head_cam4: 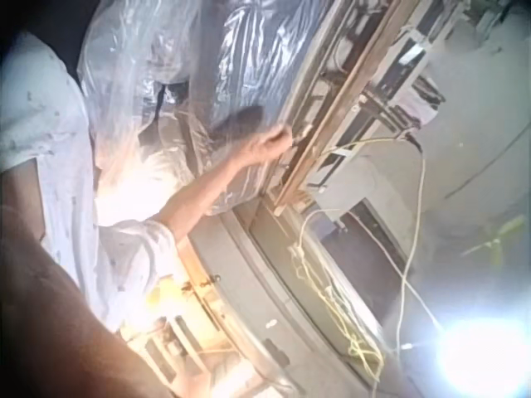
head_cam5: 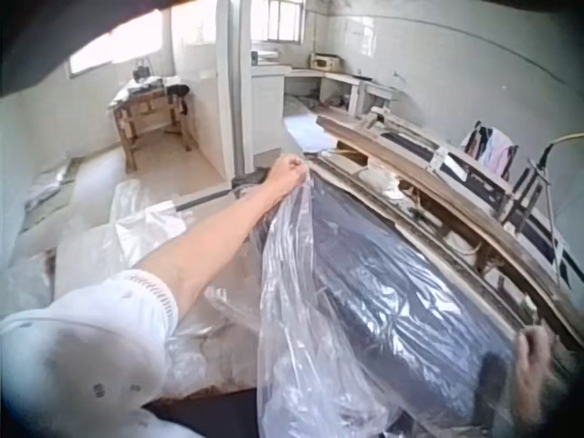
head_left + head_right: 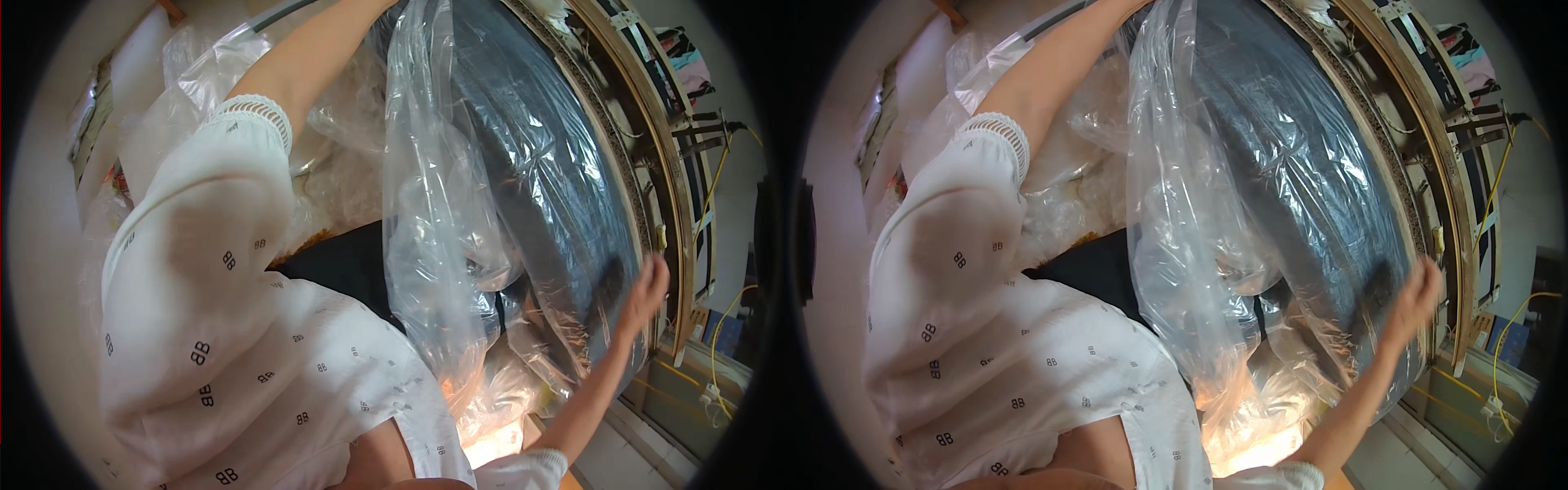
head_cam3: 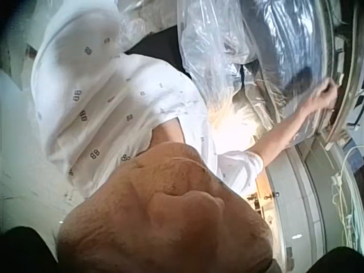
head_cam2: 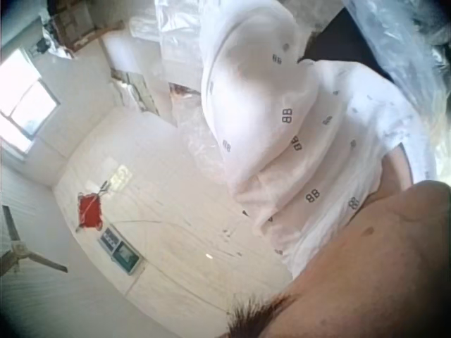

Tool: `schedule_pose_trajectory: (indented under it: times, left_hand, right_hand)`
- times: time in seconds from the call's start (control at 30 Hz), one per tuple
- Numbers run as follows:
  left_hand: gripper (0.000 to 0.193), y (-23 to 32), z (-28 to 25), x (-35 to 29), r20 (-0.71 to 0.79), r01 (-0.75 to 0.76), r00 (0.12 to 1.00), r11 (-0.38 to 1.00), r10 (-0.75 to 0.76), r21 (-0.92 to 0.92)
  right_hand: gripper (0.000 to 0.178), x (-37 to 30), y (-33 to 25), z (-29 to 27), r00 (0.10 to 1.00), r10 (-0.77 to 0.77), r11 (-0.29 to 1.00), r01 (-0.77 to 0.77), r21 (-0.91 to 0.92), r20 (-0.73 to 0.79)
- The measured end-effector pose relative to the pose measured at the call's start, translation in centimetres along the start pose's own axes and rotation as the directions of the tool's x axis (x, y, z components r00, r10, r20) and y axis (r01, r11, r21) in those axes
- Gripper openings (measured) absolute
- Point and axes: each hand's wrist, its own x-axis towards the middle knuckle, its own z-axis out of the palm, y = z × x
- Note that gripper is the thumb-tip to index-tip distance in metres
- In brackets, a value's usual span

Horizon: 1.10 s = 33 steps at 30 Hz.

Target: Covering a large curved foam manufacturing component with a protective plastic bag.

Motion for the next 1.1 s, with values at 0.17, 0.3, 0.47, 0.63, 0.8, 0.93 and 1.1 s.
schedule_pose_trajectory:
  times: [0.17,0.3,0.47,0.63,0.8,0.93,1.1]
  left_hand:
    - [0.022,1.4,2.0,-0.6,-0.029,0.168,0.984,0.971,-0.176,-0.17]
    - [0.023,1.3,1.7,-0.6,-0.199,0.025,0.98,0.999,-0.032,-0.037]
    - [0.025,1.6,2.4,-0.7,-0.212,0.059,0.975,0.997,-0.068,-0.051]
    - [0.024,1.2,3.8,-0.8,-0.141,0.061,0.988,0.996,-0.069,-0.06]
    - [0.023,0.3,2.1,-0.1,-0.02,-0.08,0.996,0.994,0.081,0.074]
    - [0.031,-4.6,1.0,2.9,0.071,-0.215,0.976,0.943,0.204,0.254]
    - [0.032,-2.5,3.3,2.3,0.078,-0.235,0.972,0.941,0.223,0.244]
  right_hand:
    - [0.022,3.6,-17.0,13.9,0.963,-0.152,0.853,0.014,0.522,0.222]
    - [0.028,4.3,-23.5,20.1,0.929,-0.299,0.946,0.258,0.198,0.217]
    - [0.013,8.4,-20.9,19.8,0.97,-0.057,0.658,-0.14,0.74,0.235]
    - [0.013,5.5,-19.8,10.4,0.519,-0.057,0.685,-0.602,0.411,0.853]
    - [0.018,-8.4,-13.1,4.3,-0.141,-0.11,0.712,-0.702,-0.021,0.984]
    - [0.018,-16.2,-6.4,-3.3,0.195,0.272,0.523,-0.852,0.025,0.942]
    - [0.006,-23.0,-2.8,-13.2,0.779,0.523,0.842,-0.535,-0.071,0.346]
